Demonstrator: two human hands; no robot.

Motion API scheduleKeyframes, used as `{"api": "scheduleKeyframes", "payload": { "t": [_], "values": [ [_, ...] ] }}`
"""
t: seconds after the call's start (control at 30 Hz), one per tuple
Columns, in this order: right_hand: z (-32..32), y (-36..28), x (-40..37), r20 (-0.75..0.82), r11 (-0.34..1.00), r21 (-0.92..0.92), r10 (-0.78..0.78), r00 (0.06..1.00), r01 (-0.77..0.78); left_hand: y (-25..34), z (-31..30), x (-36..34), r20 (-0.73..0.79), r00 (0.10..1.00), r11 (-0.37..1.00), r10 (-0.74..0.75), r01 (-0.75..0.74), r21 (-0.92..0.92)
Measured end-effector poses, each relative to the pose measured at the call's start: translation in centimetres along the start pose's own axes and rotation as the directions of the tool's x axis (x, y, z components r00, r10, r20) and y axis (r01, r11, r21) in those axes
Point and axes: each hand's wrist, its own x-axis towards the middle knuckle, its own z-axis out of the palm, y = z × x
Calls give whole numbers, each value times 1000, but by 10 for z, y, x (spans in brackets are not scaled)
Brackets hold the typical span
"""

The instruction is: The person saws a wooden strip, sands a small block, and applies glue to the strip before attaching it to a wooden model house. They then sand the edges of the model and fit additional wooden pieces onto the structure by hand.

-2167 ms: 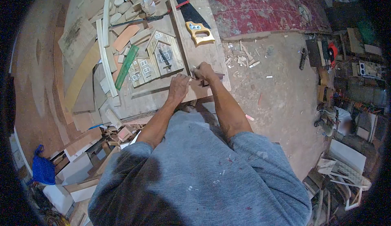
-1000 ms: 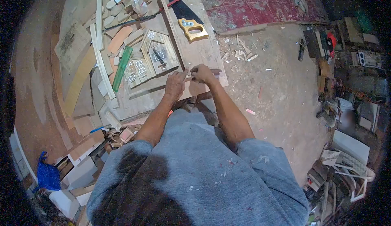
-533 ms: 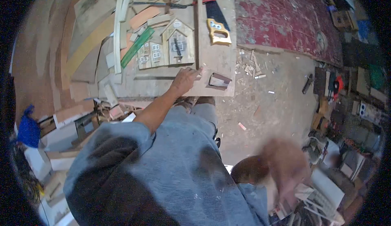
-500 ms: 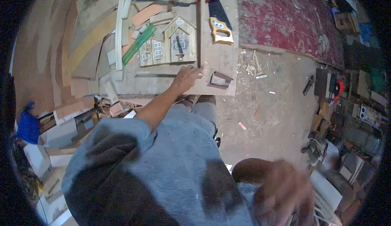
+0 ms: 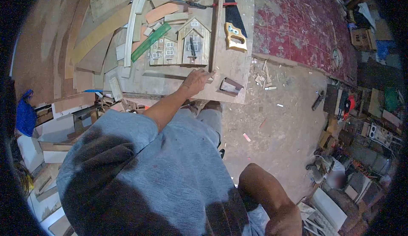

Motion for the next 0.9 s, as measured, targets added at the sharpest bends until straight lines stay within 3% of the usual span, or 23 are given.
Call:
{"api": "scheduleKeyframes", "payload": {
  "t": [0.07, 0.37, 0.83, 0.9],
  "values": [
    [2, -1, 6, 21, 999, -31, 22, 1000, -21, 3, -1, 2, 100, 993, 998, -56, 53, 28],
    [16, 8, 26, 96, 989, -123, 99, 990, -87, 6, -2, -2, 16, 1000, 1000, -26, 25, 11],
    [43, 14, 45, 152, 949, -278, 197, 969, -150, 2, 3, 0, 24, 999, 999, -41, 41, -13],
    [25, 6, 4, 52, 980, -155, 134, 990, -125, 3, 2, 0, 12, 1000, 1000, -2, 2, -27]
  ]
}}
